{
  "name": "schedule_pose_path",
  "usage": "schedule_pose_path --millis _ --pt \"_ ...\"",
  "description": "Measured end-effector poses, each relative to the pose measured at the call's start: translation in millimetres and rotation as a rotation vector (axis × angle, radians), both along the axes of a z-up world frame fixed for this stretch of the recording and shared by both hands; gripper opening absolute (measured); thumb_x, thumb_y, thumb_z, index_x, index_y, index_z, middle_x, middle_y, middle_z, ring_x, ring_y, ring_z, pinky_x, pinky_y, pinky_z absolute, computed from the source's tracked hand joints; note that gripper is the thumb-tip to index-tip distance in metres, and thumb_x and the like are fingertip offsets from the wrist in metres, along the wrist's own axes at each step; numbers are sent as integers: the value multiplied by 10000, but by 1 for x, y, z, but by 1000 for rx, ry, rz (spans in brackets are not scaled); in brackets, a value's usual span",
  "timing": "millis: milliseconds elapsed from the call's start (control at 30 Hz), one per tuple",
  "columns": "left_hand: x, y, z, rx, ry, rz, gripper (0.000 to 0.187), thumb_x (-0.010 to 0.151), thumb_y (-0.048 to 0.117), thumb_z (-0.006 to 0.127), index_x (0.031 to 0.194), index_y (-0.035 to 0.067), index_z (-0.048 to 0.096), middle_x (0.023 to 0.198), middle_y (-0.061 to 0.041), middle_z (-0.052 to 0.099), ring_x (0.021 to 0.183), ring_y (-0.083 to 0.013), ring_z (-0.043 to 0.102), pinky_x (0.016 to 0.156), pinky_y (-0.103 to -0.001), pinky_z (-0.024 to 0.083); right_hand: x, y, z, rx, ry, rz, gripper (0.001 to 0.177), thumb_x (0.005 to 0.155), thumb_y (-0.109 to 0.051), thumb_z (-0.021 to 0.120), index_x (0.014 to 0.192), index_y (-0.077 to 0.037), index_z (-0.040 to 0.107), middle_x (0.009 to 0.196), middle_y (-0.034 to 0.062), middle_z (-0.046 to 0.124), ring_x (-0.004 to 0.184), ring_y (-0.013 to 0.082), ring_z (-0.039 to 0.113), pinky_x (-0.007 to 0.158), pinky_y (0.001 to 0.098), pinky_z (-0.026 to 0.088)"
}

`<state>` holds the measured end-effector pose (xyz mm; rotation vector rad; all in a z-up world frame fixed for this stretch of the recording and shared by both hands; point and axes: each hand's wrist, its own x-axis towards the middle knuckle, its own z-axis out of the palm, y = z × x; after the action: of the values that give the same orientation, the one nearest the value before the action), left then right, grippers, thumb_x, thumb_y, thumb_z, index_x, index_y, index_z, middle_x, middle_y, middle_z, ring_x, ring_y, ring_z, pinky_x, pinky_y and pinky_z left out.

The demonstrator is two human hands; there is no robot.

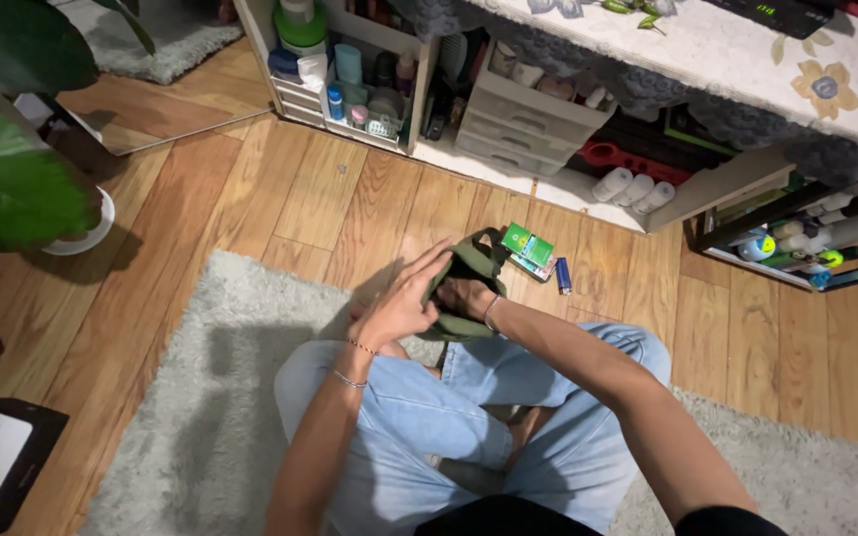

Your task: Organizing various electronic accessories and personal items into a small green shoulder bag while sitting on the floor.

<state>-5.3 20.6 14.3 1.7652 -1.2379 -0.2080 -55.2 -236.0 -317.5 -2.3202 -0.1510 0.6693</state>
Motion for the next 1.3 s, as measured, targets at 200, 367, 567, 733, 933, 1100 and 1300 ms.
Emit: schedule_pose_path --millis 200,367,567,733,933,1100,1300 --pt "19 16 6 230 -118 -33 802 657 -100 643 1440 7 510 1643 -22 346 1383 -281 496 1025 -372 509 25 53 74 -238 156 -95 511 977 -341 488 1469 -225 560 1510 114 546 1427 312 480 1187 453 359" --pt "23 20 10 238 -190 14 808 636 -98 667 1423 -32 495 1648 -30 329 1364 -312 494 1022 -394 508 38 77 55 -551 43 404 646 880 -465 456 1519 -379 415 1661 -48 312 1506 317 241 1143 537 152" --pt "21 18 2 278 -333 65 793 656 -97 645 1431 3 507 1641 -16 347 1363 -300 511 1030 -401 509 23 44 -84 -600 -342 145 629 944 -526 454 1470 -182 476 1386 119 611 1256 334 547 1078 522 418" --pt "17 16 5 200 -393 85 767 691 -102 619 1442 4 506 1653 -23 349 1395 -303 504 1058 -404 517 -2 81 173 -616 -40 226 341 942 -199 567 1240 -82 683 1267 201 694 1106 360 699 868 456 588" --pt "13 20 0 135 -374 129 713 759 -125 565 1460 -2 521 1653 -22 366 1406 -294 510 1044 -378 531 -67 87 337 -637 -195 215 468 738 -88 707 1191 12 649 1370 259 573 1279 383 563 1069 469 448" --pt "29 22 5 204 -285 164 623 768 -118 579 1380 -9 549 1662 -11 367 1336 -298 567 1023 -407 536 -93 82 366 -469 -280 180 643 688 -41 708 1305 48 553 1388 238 534 1372 385 444 1121 603 294" --pt "21 19 37 362 -171 225 753 669 -81 601 1414 8 541 1653 14 329 1285 -373 545 975 -430 527 -93 69 399 -285 -305 117 707 672 -46 694 1346 78 520 1273 238 550 1288 403 481 1146 510 354"
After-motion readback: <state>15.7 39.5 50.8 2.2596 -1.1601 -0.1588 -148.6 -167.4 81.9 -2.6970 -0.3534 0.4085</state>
